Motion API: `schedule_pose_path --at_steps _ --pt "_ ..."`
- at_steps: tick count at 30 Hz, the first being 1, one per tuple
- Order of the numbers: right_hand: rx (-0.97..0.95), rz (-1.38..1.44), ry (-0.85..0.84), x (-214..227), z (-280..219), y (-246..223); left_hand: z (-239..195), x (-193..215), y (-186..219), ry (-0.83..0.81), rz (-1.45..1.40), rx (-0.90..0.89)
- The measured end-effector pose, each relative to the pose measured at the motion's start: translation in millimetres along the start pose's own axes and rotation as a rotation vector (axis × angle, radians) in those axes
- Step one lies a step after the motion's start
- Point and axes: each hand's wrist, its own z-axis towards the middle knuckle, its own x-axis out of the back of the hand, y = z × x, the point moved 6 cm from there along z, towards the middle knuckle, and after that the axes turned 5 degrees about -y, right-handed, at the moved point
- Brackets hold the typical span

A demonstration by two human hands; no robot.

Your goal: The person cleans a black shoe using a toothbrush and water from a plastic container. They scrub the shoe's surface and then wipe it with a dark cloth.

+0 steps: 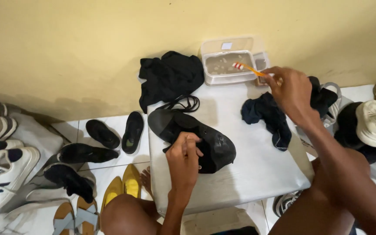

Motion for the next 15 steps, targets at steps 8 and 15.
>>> schedule_pose_path --at_steps 8,15 --pt "0.011 -0.181 0.009 -68.4 69.8 50.0 4.9 -9.4 -6.0 -0.027 0.059 -0.036" --pt "0.060 -0.076 0.081 -24.5 38.7 11.9 7.0 -28.0 -28.6 -0.139 0.072 -0.037"
